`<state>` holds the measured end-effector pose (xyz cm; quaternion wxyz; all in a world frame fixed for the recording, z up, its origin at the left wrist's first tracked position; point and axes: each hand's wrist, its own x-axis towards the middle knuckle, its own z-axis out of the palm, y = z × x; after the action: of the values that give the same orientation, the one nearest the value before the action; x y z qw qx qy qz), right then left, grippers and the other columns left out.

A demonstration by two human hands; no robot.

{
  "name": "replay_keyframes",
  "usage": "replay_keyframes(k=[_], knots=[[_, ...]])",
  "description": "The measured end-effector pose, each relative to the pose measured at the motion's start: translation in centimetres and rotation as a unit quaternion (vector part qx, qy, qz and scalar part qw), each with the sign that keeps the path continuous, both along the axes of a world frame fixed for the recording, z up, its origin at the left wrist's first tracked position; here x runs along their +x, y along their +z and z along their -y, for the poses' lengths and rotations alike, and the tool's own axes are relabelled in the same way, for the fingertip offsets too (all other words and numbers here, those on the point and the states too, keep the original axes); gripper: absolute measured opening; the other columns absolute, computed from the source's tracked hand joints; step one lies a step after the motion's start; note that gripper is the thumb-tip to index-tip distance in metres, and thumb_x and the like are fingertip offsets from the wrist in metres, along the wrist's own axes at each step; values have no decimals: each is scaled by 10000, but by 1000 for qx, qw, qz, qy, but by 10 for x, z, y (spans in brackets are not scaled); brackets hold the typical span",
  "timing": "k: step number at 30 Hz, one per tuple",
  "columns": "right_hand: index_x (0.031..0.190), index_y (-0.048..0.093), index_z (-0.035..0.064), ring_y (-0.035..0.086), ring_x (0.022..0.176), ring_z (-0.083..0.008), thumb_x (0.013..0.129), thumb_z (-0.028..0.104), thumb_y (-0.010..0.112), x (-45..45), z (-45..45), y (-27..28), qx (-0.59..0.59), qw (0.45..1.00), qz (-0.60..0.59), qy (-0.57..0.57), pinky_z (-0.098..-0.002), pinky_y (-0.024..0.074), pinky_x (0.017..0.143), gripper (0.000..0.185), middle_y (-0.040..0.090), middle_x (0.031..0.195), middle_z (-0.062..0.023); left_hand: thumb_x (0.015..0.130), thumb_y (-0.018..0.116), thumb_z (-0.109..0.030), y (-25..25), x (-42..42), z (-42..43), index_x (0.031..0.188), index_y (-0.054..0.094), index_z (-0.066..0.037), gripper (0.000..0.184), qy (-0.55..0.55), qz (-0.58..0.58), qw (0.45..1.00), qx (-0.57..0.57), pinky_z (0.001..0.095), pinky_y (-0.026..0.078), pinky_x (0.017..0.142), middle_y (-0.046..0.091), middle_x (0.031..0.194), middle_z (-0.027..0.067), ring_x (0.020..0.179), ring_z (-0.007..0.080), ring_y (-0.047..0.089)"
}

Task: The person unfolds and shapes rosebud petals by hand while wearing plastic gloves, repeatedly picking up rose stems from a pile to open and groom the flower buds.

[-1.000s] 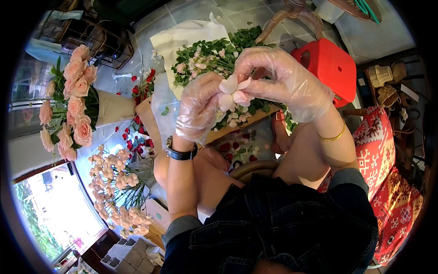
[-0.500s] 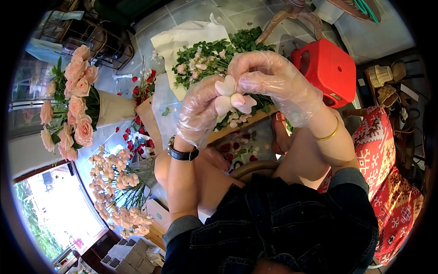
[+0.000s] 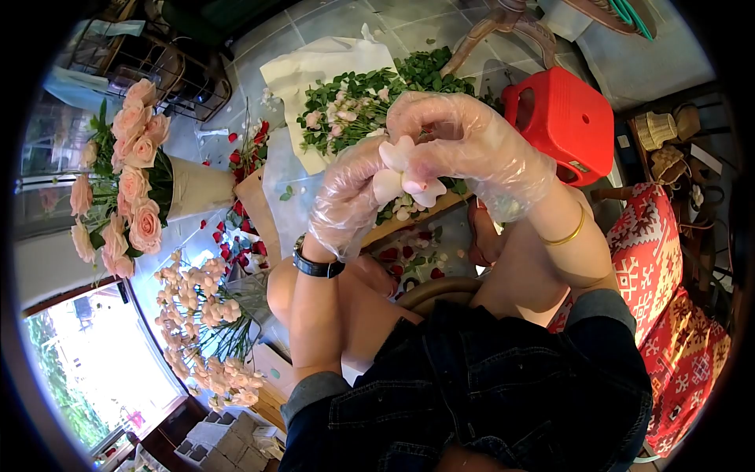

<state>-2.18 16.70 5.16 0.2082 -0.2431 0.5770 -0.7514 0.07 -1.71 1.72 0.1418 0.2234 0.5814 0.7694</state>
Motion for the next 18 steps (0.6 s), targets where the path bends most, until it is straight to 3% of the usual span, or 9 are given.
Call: replay_keyframes(k=[5,14,16,18], knots=[[834,613,1,527,784,-84,802,119,630,-3,-7,9,62,996,-57,-1,-228,412,709,123,550,827,-15,809,626,-176,11,3,-3,956,620,-1,229,-20,89,994,65,306,455,788,597,929,72,864,190,584],[825,626,-4,543,796,-106,769,78,659,-6,-10,4,32,997,-67,-35,-234,436,694,104,566,850,-38,803,637,-222,5,-1,-2,1016,603,1,310,-18,42,999,19,296,463,781,600,941,76,868,192,593],[851,609,-5,518,812,-117,719,27,670,-9,-12,6,84,985,-149,-17,-247,418,717,149,525,900,-46,804,636,-227,6,0,-3,1023,601,-1,317,-19,52,998,32,296,463,786,599,952,75,873,194,593],[877,605,-5,524,827,-123,718,22,667,-9,-17,8,56,992,-114,21,-253,422,731,173,531,913,-47,806,635,-233,6,3,-5,1030,600,-3,324,-21,62,997,45,296,463,791,598,963,74,877,196,593]])
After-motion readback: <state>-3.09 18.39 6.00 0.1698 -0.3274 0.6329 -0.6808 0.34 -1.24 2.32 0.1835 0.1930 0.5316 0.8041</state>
